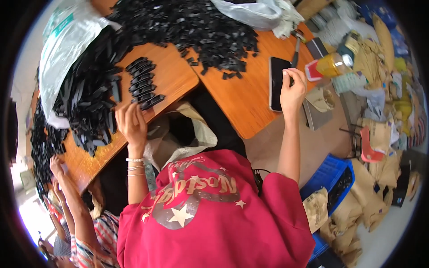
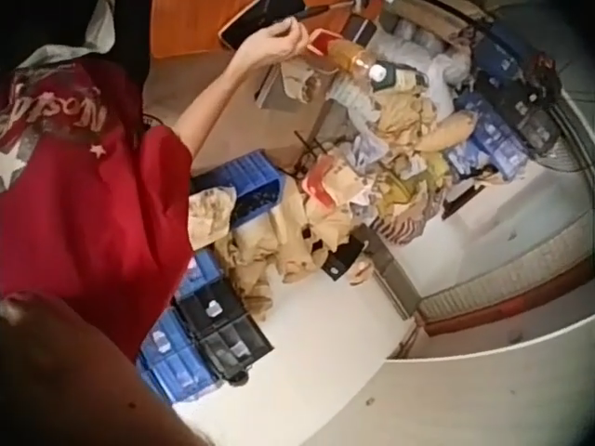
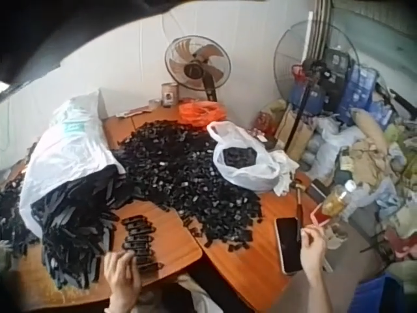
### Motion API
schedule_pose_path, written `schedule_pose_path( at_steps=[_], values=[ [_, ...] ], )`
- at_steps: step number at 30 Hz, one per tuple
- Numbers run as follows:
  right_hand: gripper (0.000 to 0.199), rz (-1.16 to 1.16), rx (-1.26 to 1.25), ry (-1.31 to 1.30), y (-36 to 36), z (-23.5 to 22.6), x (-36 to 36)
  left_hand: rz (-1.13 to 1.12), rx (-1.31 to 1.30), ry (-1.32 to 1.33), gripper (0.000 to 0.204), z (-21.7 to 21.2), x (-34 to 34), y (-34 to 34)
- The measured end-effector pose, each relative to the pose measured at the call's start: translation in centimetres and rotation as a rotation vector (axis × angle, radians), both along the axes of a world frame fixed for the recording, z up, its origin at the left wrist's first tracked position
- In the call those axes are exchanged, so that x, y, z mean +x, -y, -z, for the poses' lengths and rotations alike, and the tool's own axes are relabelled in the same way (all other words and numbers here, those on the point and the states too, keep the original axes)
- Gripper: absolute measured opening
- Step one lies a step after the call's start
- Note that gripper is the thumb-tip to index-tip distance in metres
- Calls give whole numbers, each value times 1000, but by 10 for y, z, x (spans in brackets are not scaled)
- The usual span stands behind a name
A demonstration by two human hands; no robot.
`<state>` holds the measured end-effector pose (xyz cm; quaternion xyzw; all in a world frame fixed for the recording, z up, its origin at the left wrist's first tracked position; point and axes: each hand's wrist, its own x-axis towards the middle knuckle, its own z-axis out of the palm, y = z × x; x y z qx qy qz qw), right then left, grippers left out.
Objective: Inspecting and assembling small black plastic clips or components at a workbench.
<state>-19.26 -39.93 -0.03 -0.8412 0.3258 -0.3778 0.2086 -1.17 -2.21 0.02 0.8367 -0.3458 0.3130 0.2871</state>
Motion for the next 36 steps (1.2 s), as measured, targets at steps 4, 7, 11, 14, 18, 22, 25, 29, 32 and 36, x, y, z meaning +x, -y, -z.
schedule_pose_path(
  at_steps=[4, 7, 11, 14, 18, 22, 25, 29, 32, 36],
  values=[
    [17, -289, 113, -9, -49, -17, 44, -73, -49, -33, 21, 16, 5, -19],
    [9, -535, 125, 17, -98, -18, 72, -226, 67, 47, 25, 12, 25, -33],
    [7, -855, 253, -32, -177, -12, 89, -327, 162, 79, 28, 5, 54, -55],
    [10, -1052, 314, -26, -223, 2, 91, -336, 356, 123, 35, -20, 77, -38],
    [10, -1171, 372, 35, -252, 3, 97, -364, 546, 113, 34, -15, 101, -49],
    [11, -1125, 814, -175, -258, 6, 103, -193, 105, 124, 39, -18, 74, -37],
    [39, -1080, 1319, -89, -259, 2, 109, -19, -262, 94, 40, -8, 19, -30],
    [73, -1021, 1994, 349, -255, -6, 118, 316, -207, 48, 31, 11, -48, -14],
    [58, -950, 2015, 499, -243, -15, 113, 327, -65, 78, 35, 20, -53, -5],
    [45, -830, 2136, 587, -217, -16, 126, 404, -84, 97, 31, 24, -49, 0]
  ],
)
